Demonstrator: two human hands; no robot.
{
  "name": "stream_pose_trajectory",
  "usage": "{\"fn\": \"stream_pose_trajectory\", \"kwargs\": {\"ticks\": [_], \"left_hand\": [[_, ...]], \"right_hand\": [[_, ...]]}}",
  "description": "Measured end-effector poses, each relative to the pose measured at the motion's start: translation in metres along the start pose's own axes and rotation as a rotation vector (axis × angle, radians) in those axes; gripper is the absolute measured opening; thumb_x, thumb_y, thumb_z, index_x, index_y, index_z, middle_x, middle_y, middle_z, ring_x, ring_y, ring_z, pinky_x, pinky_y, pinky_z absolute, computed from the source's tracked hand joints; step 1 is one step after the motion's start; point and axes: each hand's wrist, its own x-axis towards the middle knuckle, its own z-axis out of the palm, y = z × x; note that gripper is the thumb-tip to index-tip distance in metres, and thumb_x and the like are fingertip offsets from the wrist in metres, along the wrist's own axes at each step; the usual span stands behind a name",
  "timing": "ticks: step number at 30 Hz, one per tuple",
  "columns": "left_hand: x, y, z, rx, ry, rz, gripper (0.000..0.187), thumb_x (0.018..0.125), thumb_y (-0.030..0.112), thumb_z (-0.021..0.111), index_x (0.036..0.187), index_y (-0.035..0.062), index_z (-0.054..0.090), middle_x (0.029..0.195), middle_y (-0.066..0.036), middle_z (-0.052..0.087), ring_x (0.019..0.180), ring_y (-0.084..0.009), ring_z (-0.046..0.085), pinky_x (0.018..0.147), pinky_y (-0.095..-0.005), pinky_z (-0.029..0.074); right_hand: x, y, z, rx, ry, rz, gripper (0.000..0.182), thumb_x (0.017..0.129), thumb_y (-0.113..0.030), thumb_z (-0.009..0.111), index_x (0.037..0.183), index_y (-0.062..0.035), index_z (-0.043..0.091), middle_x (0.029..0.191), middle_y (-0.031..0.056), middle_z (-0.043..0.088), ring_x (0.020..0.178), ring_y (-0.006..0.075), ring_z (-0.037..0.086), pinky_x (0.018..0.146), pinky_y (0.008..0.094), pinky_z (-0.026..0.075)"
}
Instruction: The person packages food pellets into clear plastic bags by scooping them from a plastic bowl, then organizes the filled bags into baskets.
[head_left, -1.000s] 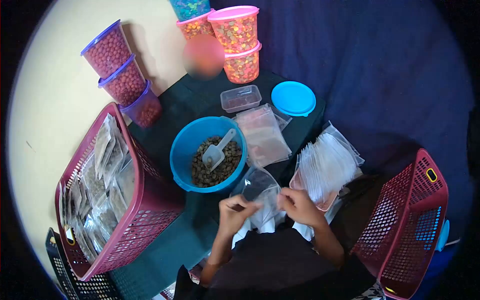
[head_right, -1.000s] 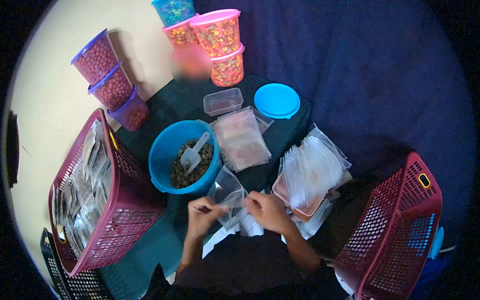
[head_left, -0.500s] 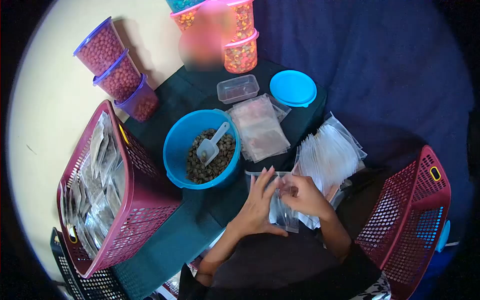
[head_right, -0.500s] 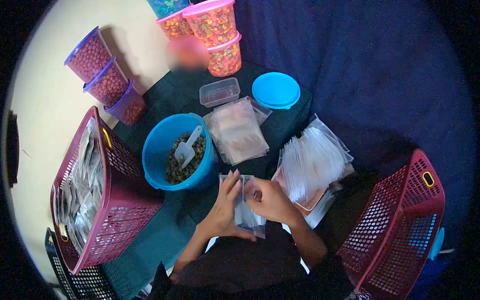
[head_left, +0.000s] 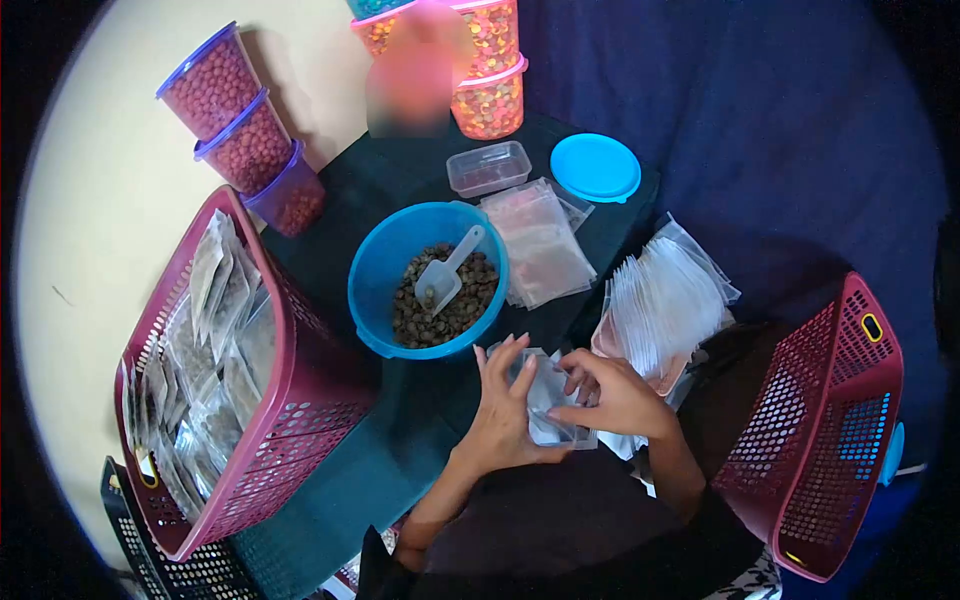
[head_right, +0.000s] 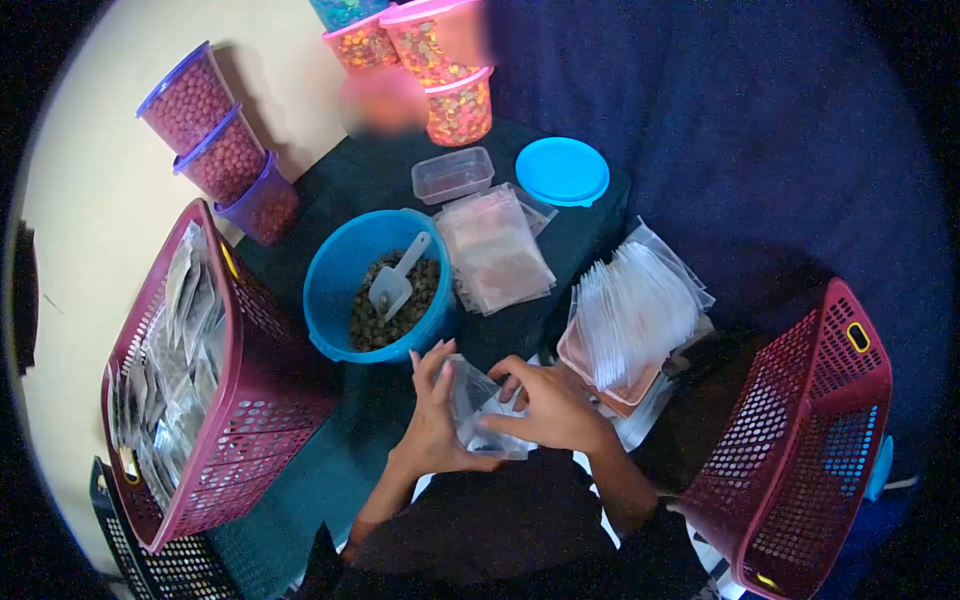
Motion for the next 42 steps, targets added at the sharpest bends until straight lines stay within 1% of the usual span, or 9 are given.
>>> {"fn": "stream_pose_trajectory", "kwargs": {"ticks": [8,10,14,16,20,32,35,38,42], "left_hand": [[-0.051,0.000,-0.064,-0.151,0.465,-0.096,0.131,0.031,0.035,0.082,0.127,0.0099,-0.004,0.127,-0.024,0.013,0.119,-0.0353,0.017,0.096,-0.0442,0.018],[-0.020,0.028,-0.070,-0.753,1.325,-0.500,0.130,0.029,0.037,0.082,0.127,0.0146,-0.001,0.127,-0.023,0.016,0.118,-0.0360,0.020,0.094,-0.0458,0.022],[-0.050,-0.013,-0.075,-0.554,1.416,-0.522,0.124,0.033,0.038,0.080,0.128,0.0227,0.001,0.129,-0.021,0.016,0.118,-0.0357,0.023,0.092,-0.0510,0.024],[-0.083,-0.034,-0.068,-0.270,0.823,-0.192,0.126,0.033,0.039,0.079,0.128,0.0199,-0.001,0.129,-0.021,0.015,0.118,-0.0364,0.022,0.092,-0.0505,0.025],[-0.115,-0.053,-0.045,-0.022,0.657,-0.333,0.129,0.034,0.041,0.080,0.126,0.0159,-0.008,0.129,-0.022,0.010,0.120,-0.0373,0.015,0.090,-0.0521,0.026],[-0.097,-0.046,-0.009,0.043,0.630,-0.428,0.124,0.037,0.040,0.081,0.125,0.0141,-0.003,0.125,-0.024,0.014,0.118,-0.0388,0.018,0.093,-0.0490,0.022],[-0.101,-0.036,-0.028,-0.107,0.847,-0.554,0.122,0.038,0.035,0.080,0.126,0.0155,-0.001,0.127,-0.022,0.016,0.119,-0.0352,0.021,0.094,-0.0489,0.021],[-0.050,-0.006,-0.075,-0.425,1.697,-0.853,0.122,0.038,0.041,0.079,0.129,0.0173,0.000,0.129,-0.017,0.018,0.120,-0.0331,0.021,0.095,-0.0508,0.020],[-0.084,0.014,-0.090,-0.855,1.321,0.020,0.122,0.038,0.036,0.078,0.130,0.0148,0.001,0.134,-0.015,0.007,0.124,-0.0299,0.008,0.099,-0.0505,0.010]], "right_hand": [[-0.010,0.003,0.023,0.522,0.208,-0.046,0.024,0.078,-0.008,0.054,0.099,0.0005,0.046,0.080,0.0058,0.055,0.069,0.0078,0.052,0.057,0.0205,0.040],[-0.007,0.009,0.033,0.412,0.163,-0.041,0.022,0.078,-0.009,0.054,0.097,0.0007,0.048,0.080,0.0057,0.055,0.070,0.0082,0.052,0.058,0.0211,0.041],[0.010,0.016,0.058,0.290,0.041,0.018,0.022,0.077,-0.012,0.054,0.095,0.0005,0.050,0.082,0.0086,0.057,0.074,0.0121,0.055,0.063,0.0242,0.043],[0.024,0.028,0.071,0.253,-0.008,-0.002,0.023,0.076,-0.012,0.054,0.095,0.0002,0.051,0.083,0.0104,0.057,0.076,0.0149,0.055,0.066,0.0260,0.043],[0.052,0.047,0.102,-0.136,-0.133,-0.169,0.031,0.068,-0.004,0.051,0.099,-0.0014,0.052,0.099,0.0148,0.053,0.095,0.0276,0.050,0.081,0.0354,0.038],[0.091,0.089,0.150,-0.692,-0.451,-0.434,0.060,0.069,-0.017,0.048,0.124,-0.0053,0.028,0.132,0.0073,0.023,0.122,0.0273,0.019,0.095,0.0528,0.011],[0.097,0.089,0.135,-0.451,-0.556,-0.441,0.050,0.077,-0.018,0.045,0.122,-0.0034,0.029,0.130,0.0131,0.025,0.120,0.0274,0.024,0.096,0.0488,0.016],[0.105,0.083,0.116,0.113,-0.702,-0.334,0.047,0.081,-0.019,0.046,0.122,-0.0069,0.029,0.128,0.0129,0.028,0.116,0.0284,0.029,0.095,0.0403,0.024],[0.110,0.056,0.089,0.591,-1.080,0.087,0.045,0.083,-0.023,0.046,0.120,-0.0025,0.030,0.116,0.0140,0.040,0.105,0.0226,0.042,0.091,0.0344,0.030]]}}
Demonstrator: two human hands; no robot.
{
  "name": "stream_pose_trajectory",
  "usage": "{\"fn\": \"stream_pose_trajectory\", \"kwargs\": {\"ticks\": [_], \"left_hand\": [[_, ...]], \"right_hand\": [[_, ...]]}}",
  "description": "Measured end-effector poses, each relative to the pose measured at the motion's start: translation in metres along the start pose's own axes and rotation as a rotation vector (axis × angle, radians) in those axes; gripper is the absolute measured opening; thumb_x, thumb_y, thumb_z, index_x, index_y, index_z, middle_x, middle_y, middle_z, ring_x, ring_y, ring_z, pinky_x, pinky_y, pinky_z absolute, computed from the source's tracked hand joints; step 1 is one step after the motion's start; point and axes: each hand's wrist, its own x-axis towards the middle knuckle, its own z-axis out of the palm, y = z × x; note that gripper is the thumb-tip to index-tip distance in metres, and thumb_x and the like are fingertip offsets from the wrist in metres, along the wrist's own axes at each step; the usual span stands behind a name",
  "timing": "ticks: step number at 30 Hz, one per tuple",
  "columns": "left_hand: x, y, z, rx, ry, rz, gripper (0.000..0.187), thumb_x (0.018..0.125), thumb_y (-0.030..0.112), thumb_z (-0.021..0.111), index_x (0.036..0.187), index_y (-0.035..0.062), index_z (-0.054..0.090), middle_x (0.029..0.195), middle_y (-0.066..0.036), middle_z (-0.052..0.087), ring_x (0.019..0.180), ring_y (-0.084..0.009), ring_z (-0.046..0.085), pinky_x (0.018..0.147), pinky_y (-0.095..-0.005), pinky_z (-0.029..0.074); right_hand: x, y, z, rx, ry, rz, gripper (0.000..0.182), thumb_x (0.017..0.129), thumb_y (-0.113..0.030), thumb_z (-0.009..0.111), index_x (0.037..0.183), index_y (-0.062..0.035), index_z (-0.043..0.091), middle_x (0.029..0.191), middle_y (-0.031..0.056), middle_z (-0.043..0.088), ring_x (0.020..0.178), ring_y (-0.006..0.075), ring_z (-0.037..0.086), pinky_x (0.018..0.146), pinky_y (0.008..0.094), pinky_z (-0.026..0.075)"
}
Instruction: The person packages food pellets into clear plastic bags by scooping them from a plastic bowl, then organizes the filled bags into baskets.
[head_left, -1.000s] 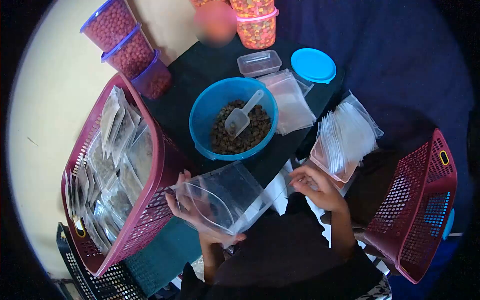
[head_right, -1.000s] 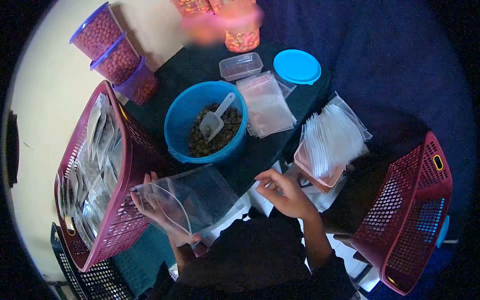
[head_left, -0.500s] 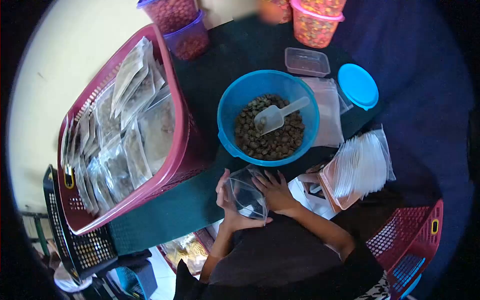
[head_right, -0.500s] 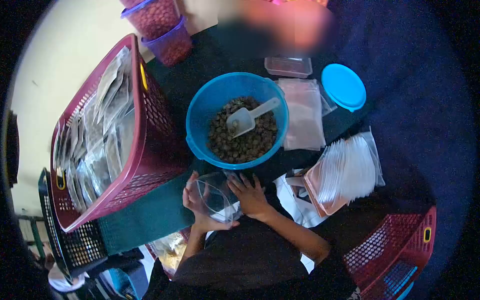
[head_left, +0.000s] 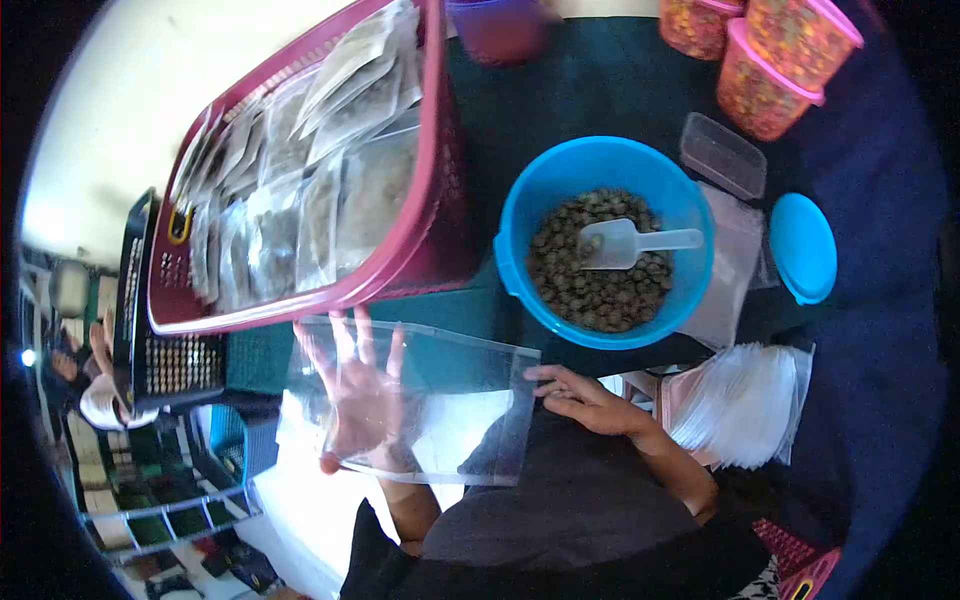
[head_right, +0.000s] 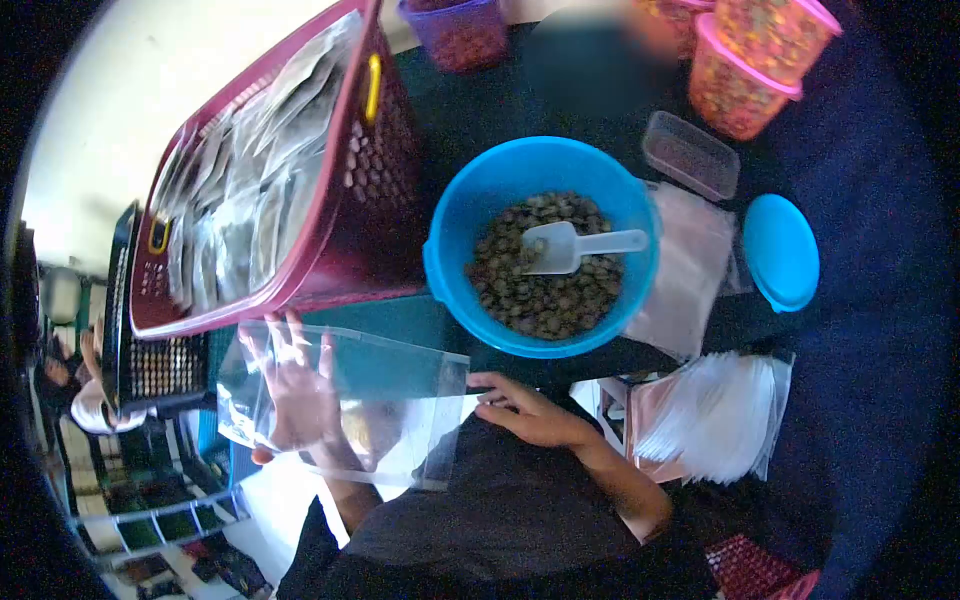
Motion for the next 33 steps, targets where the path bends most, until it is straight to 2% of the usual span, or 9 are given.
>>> {"fn": "stream_pose_trajectory", "kwargs": {"ticks": [2,4,9,12,22,24,27,30,33], "left_hand": [[0.000,0.001,0.012,-0.175,-0.055,0.043,0.117,0.039,0.028,0.078,0.130,0.0132,0.005,0.135,-0.013,0.003,0.125,-0.0273,0.004,0.099,-0.0500,0.008],[-0.003,-0.004,0.015,-0.325,-0.032,0.092,0.117,0.040,0.034,0.078,0.130,0.0163,0.006,0.135,-0.012,0.003,0.125,-0.0290,0.002,0.097,-0.0531,0.008],[-0.022,-0.016,0.017,-0.468,-0.011,0.164,0.113,0.039,0.033,0.079,0.128,0.0131,0.013,0.135,-0.010,0.006,0.125,-0.0273,0.006,0.098,-0.0532,0.009],[-0.034,-0.018,0.016,-0.503,0.090,0.229,0.113,0.039,0.034,0.079,0.128,0.0096,0.013,0.135,-0.010,0.006,0.125,-0.0271,0.004,0.098,-0.0523,0.009],[-0.053,-0.030,-0.008,-0.749,0.150,0.419,0.120,0.033,0.037,0.080,0.128,0.0111,0.010,0.134,-0.013,0.009,0.124,-0.0314,0.005,0.099,-0.0511,0.011],[-0.060,-0.027,-0.032,-0.584,0.172,0.490,0.118,0.044,0.038,0.075,0.129,0.0073,0.000,0.134,-0.016,-0.003,0.124,-0.0307,-0.004,0.102,-0.0433,0.001],[-0.047,-0.031,0.010,-0.573,0.027,0.267,0.122,0.038,0.043,0.078,0.130,0.0133,0.005,0.135,-0.015,-0.003,0.124,-0.0307,-0.006,0.099,-0.0503,0.005],[-0.047,-0.031,0.034,-0.546,0.131,0.252,0.120,0.041,0.045,0.076,0.131,0.0142,0.003,0.135,-0.014,-0.007,0.124,-0.0296,-0.008,0.098,-0.0509,0.003],[-0.050,-0.031,0.034,-0.562,0.073,0.202,0.114,0.045,0.046,0.074,0.131,0.0168,0.005,0.135,-0.014,-0.007,0.124,-0.0297,-0.008,0.096,-0.0551,0.000]], "right_hand": [[0.001,-0.011,0.000,0.058,-0.138,0.021,0.044,0.083,-0.022,0.045,0.120,-0.0021,0.030,0.111,0.0129,0.044,0.101,0.0195,0.044,0.088,0.0323,0.033],[0.001,-0.029,0.003,0.333,-0.384,-0.077,0.044,0.084,-0.019,0.045,0.121,-0.0031,0.029,0.110,0.0139,0.045,0.099,0.0190,0.045,0.084,0.0317,0.036],[-0.005,-0.054,0.009,0.312,-0.234,-0.018,0.022,0.079,-0.003,0.049,0.100,0.0047,0.049,0.083,0.0121,0.058,0.075,0.0138,0.056,0.068,0.0244,0.045],[-0.010,-0.061,0.006,0.283,-0.288,0.049,0.020,0.076,0.001,0.050,0.095,0.0077,0.049,0.080,0.0173,0.058,0.073,0.0205,0.059,0.065,0.0293,0.048],[-0.018,-0.075,0.003,0.254,-0.212,0.091,0.022,0.075,0.001,0.053,0.095,0.0083,0.049,0.074,0.0186,0.059,0.063,0.0188,0.059,0.057,0.0280,0.050],[-0.020,-0.077,0.002,0.246,-0.192,0.091,0.023,0.075,0.002,0.053,0.096,0.0083,0.049,0.074,0.0186,0.059,0.063,0.0187,0.060,0.057,0.0279,0.050],[-0.025,-0.078,-0.001,0.224,-0.158,0.051,0.023,0.076,0.001,0.052,0.098,0.0073,0.049,0.078,0.0168,0.058,0.069,0.0174,0.059,0.060,0.0262,0.050],[-0.031,-0.082,-0.006,0.210,-0.110,-0.008,0.024,0.077,0.000,0.051,0.101,0.0066,0.048,0.083,0.0148,0.058,0.074,0.0163,0.058,0.063,0.0245,0.049],[-0.037,-0.083,-0.013,0.216,-0.058,-0.038,0.025,0.077,0.001,0.051,0.101,0.0069,0.047,0.084,0.0149,0.057,0.075,0.0165,0.058,0.063,0.0243,0.049]]}}
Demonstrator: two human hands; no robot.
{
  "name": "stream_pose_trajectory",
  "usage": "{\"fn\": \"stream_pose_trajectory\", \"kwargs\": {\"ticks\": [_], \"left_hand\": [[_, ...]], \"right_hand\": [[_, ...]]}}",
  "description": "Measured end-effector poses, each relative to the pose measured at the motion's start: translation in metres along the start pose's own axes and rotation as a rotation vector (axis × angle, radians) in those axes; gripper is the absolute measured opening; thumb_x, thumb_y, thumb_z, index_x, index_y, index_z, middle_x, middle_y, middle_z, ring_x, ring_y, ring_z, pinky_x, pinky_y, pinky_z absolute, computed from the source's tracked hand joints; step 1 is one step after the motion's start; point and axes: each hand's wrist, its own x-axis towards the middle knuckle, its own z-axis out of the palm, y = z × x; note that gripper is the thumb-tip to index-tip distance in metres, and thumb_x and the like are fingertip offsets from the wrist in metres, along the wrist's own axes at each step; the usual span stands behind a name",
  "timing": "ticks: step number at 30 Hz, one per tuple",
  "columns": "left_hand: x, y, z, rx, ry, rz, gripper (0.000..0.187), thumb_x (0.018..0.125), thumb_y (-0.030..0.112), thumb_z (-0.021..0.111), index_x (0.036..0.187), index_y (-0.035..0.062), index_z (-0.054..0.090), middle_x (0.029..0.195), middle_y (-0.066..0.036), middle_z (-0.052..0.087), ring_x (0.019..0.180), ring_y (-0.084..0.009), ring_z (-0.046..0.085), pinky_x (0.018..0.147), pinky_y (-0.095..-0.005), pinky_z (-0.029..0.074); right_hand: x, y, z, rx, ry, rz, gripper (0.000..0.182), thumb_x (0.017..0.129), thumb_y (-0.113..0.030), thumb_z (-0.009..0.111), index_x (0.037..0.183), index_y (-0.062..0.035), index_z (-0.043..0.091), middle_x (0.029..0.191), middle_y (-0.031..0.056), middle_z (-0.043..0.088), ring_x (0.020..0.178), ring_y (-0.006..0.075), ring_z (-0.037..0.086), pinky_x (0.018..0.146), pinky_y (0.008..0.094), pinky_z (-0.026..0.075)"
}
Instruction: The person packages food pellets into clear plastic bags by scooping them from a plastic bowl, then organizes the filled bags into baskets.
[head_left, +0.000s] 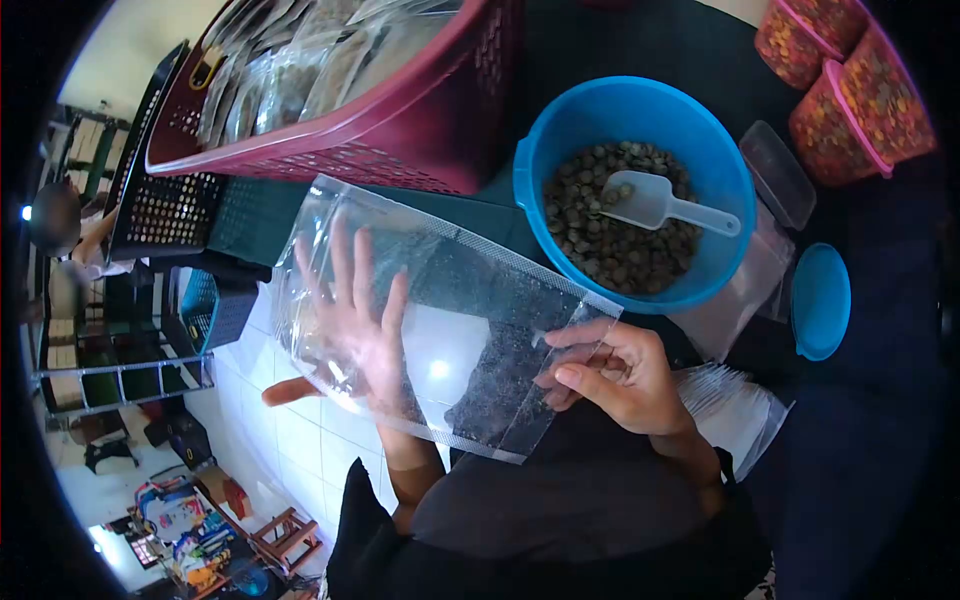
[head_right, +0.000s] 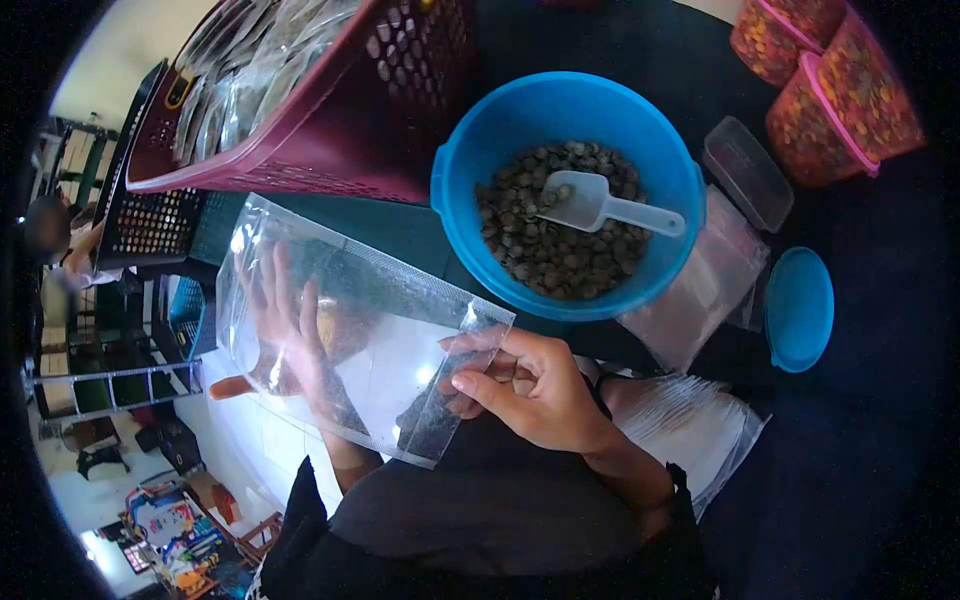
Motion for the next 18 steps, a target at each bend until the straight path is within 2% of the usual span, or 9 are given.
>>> {"fn": "stream_pose_trajectory", "kwargs": {"ticks": [3,5,6,11,13,15,18], "left_hand": [[-0.001,-0.010,0.007,0.094,-0.054,-0.029,0.111,0.048,0.048,0.072,0.131,0.0180,0.005,0.136,-0.012,-0.006,0.125,-0.0297,-0.007,0.095,-0.0570,-0.001],[0.001,-0.011,0.005,0.071,-0.119,-0.061,0.115,0.046,0.032,0.077,0.131,0.0131,0.002,0.136,-0.012,-0.006,0.125,-0.0307,-0.005,0.096,-0.0542,-0.003],[0.001,-0.011,0.004,0.108,-0.134,-0.065,0.114,0.046,0.030,0.077,0.131,0.0128,0.003,0.136,-0.011,-0.006,0.125,-0.0309,-0.004,0.096,-0.0549,-0.003],[0.003,-0.026,0.015,0.128,-0.157,-0.108,0.117,0.046,0.029,0.076,0.130,0.0095,-0.003,0.136,-0.010,-0.007,0.125,-0.0306,-0.004,0.096,-0.0552,-0.004],[0.003,-0.029,0.020,0.210,-0.080,-0.128,0.112,0.050,0.043,0.073,0.131,0.0186,0.000,0.136,-0.008,-0.007,0.125,-0.0268,-0.009,0.095,-0.0563,-0.004],[0.004,-0.033,0.019,0.302,-0.176,-0.162,0.103,0.055,0.041,0.071,0.130,0.0272,0.003,0.136,-0.008,-0.010,0.125,-0.0276,-0.007,0.094,-0.0583,0.000],[0.004,-0.037,0.018,0.297,-0.221,-0.192,0.100,0.056,0.041,0.070,0.130,0.0271,0.006,0.135,-0.006,-0.012,0.125,-0.0274,-0.007,0.092,-0.0601,-0.001]], "right_hand": [[-0.005,0.000,-0.005,0.005,0.025,-0.033,0.025,0.077,0.001,0.050,0.102,0.0069,0.046,0.084,0.0150,0.057,0.074,0.0165,0.058,0.063,0.0244,0.049],[-0.009,0.002,-0.006,0.014,0.039,-0.056,0.025,0.078,0.001,0.050,0.102,0.0068,0.046,0.083,0.0150,0.057,0.074,0.0164,0.058,0.063,0.0245,0.049],[-0.011,0.004,-0.006,0.021,0.051,-0.060,0.025,0.078,0.001,0.050,0.102,0.0067,0.046,0.083,0.0149,0.057,0.073,0.0163,0.058,0.063,0.0245,0.049],[-0.019,0.009,-0.010,0.036,0.096,-0.069,0.025,0.078,0.001,0.050,0.102,0.0065,0.046,0.083,0.0143,0.057,0.074,0.0161,0.058,0.063,0.0245,0.049],[-0.022,0.008,-0.011,0.053,0.127,-0.071,0.024,0.078,0.000,0.050,0.102,0.0059,0.046,0.083,0.0140,0.057,0.074,0.0155,0.057,0.062,0.0245,0.049],[-0.025,0.011,-0.016,0.038,0.142,-0.099,0.024,0.078,0.000,0.049,0.102,0.0052,0.047,0.083,0.0137,0.057,0.074,0.0151,0.057,0.062,0.0244,0.049],[-0.027,0.015,-0.019,0.031,0.148,-0.137,0.023,0.079,-0.001,0.049,0.101,0.0037,0.048,0.083,0.0129,0.057,0.075,0.0141,0.057,0.063,0.0239,0.049]]}}
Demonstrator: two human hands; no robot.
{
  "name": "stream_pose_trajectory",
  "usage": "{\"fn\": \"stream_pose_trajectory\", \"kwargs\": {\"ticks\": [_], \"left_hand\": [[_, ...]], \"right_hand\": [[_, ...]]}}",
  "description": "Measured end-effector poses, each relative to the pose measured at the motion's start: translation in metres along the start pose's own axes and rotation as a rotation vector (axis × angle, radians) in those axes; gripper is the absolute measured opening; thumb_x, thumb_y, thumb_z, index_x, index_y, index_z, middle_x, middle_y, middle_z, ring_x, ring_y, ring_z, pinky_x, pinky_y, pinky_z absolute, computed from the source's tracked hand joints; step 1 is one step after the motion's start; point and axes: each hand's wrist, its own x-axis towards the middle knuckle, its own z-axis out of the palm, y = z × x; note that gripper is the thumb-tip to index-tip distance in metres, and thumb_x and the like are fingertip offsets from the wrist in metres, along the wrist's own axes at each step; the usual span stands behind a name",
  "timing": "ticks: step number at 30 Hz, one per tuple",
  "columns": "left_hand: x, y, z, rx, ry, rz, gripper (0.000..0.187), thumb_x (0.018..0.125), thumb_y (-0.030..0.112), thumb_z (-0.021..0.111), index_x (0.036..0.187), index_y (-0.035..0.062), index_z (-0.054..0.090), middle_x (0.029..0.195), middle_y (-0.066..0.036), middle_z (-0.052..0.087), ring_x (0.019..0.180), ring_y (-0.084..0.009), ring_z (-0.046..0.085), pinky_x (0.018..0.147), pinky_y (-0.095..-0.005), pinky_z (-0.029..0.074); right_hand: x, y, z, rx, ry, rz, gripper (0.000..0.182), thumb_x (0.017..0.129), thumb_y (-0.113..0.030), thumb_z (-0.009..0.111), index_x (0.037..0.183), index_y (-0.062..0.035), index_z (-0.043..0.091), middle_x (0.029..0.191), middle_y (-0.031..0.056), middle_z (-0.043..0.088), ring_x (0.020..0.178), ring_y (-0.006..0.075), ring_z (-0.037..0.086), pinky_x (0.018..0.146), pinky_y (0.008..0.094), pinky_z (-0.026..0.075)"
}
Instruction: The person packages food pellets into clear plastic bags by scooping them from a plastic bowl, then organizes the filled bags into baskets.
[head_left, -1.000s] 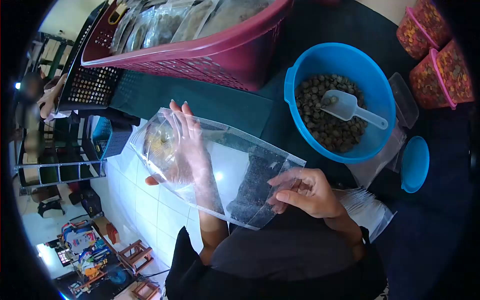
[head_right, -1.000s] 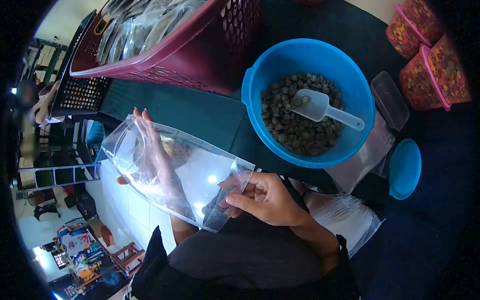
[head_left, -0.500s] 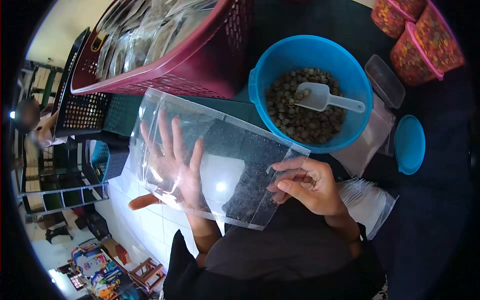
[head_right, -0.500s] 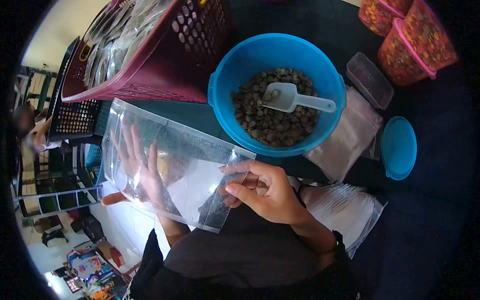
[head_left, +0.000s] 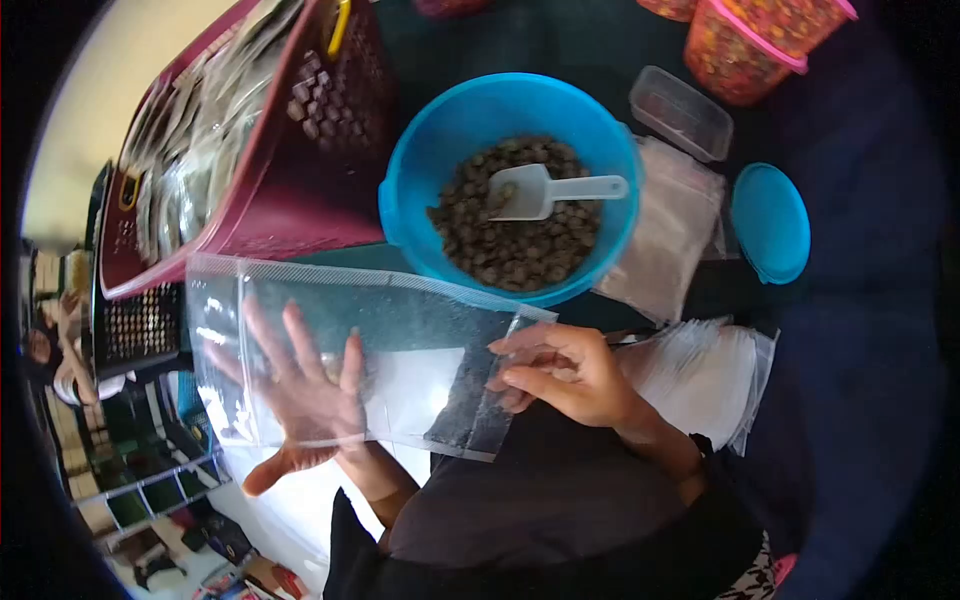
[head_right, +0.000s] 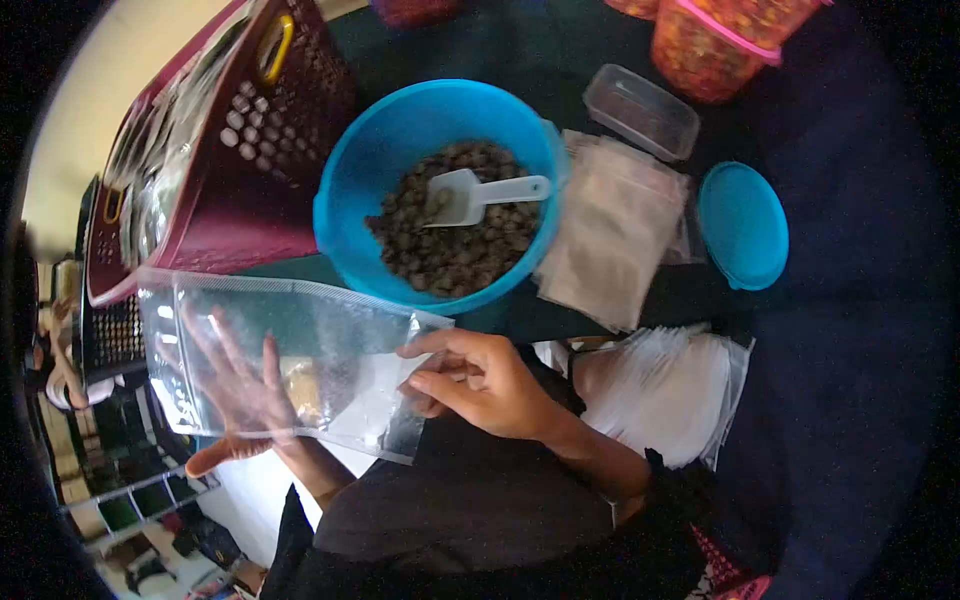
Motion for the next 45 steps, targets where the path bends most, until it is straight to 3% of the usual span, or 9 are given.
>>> {"fn": "stream_pose_trajectory", "kwargs": {"ticks": [7,13,17,26,29,31,37,42,45], "left_hand": [[-0.015,0.006,-0.019,-0.003,0.134,-0.045,0.101,0.055,0.042,0.069,0.128,0.0006,0.012,0.136,-0.010,-0.001,0.124,-0.0267,-0.010,0.091,-0.0586,-0.010],[-0.004,-0.004,-0.013,0.084,0.259,-0.094,0.102,0.056,0.035,0.071,0.131,0.0164,0.005,0.136,-0.008,-0.007,0.125,-0.0269,0.000,0.094,-0.0576,-0.005],[0.012,-0.017,-0.011,0.230,0.098,-0.209,0.097,0.061,0.041,0.067,0.130,0.0283,0.000,0.136,-0.007,-0.009,0.125,-0.0282,0.004,0.093,-0.0600,0.007],[0.034,-0.041,-0.017,0.226,0.000,-0.304,0.094,0.062,0.041,0.067,0.131,0.0225,0.006,0.136,-0.013,-0.002,0.122,-0.0325,0.017,0.094,-0.0582,0.008],[0.037,-0.046,-0.025,0.207,0.045,-0.352,0.090,0.062,0.040,0.066,0.130,0.0163,0.012,0.135,-0.014,0.005,0.119,-0.0325,0.024,0.094,-0.0578,0.010],[0.044,-0.053,-0.031,0.071,-0.070,-0.442,0.088,0.063,0.039,0.065,0.128,0.0078,0.015,0.133,-0.014,0.015,0.118,-0.0293,0.026,0.098,-0.0523,0.010],[0.048,-0.054,-0.028,0.093,0.022,-0.484,0.068,0.064,0.030,0.065,0.116,0.0029,0.032,0.109,-0.010,0.033,0.102,-0.0263,0.036,0.096,-0.0482,0.020],[0.046,-0.057,-0.027,0.123,0.045,-0.495,0.063,0.065,0.033,0.064,0.113,0.0031,0.035,0.102,-0.008,0.032,0.096,-0.0240,0.036,0.093,-0.0472,0.026],[0.043,-0.058,-0.026,0.166,0.068,-0.457,0.063,0.067,0.037,0.063,0.112,0.0036,0.035,0.099,-0.008,0.033,0.092,-0.0237,0.038,0.090,-0.0474,0.029]], "right_hand": [[-0.008,0.003,-0.011,0.061,0.061,-0.061,0.018,0.080,-0.002,0.048,0.096,0.0049,0.049,0.081,0.0126,0.058,0.071,0.0145,0.058,0.060,0.0243,0.050],[-0.025,-0.007,-0.035,0.135,0.201,-0.210,0.014,0.079,-0.003,0.050,0.091,0.0040,0.050,0.076,0.0145,0.059,0.062,0.0154,0.058,0.053,0.0267,0.050],[-0.064,-0.013,-0.066,0.312,0.547,-0.367,0.013,0.077,-0.004,0.051,0.089,-0.0001,0.050,0.074,0.0147,0.059,0.056,0.0163,0.056,0.049,0.0271,0.049],[-0.197,0.016,-0.138,-0.758,1.841,-0.850,0.011,0.079,-0.005,0.051,0.087,0.0020,0.050,0.079,0.0087,0.057,0.066,0.0119,0.056,0.060,0.0236,0.049],[-0.238,0.092,-0.177,-1.228,2.013,-0.443,0.008,0.078,-0.001,0.049,0.085,0.0020,0.053,0.080,0.0123,0.059,0.067,0.0150,0.058,0.060,0.0269,0.049],[-0.249,0.145,-0.181,-1.154,2.101,-0.117,0.011,0.077,0.001,0.050,0.087,0.0014,0.053,0.081,0.0132,0.059,0.071,0.0172,0.059,0.058,0.0276,0.048],[-0.256,0.192,-0.150,-1.042,2.071,-0.066,0.013,0.076,-0.002,0.050,0.089,-0.0011,0.053,0.079,0.0121,0.059,0.070,0.0193,0.060,0.055,0.0284,0.048],[-0.278,0.205,-0.141,-1.069,1.821,0.433,0.023,0.074,-0.010,0.051,0.095,0.0001,0.048,0.083,0.0235,0.055,0.076,0.0369,0.055,0.059,0.0395,0.046],[-0.282,0.189,-0.140,-1.019,1.478,0.550,0.035,0.070,-0.012,0.056,0.100,0.0004,0.044,0.083,0.0231,0.055,0.079,0.0361,0.054,0.067,0.0401,0.044]]}}
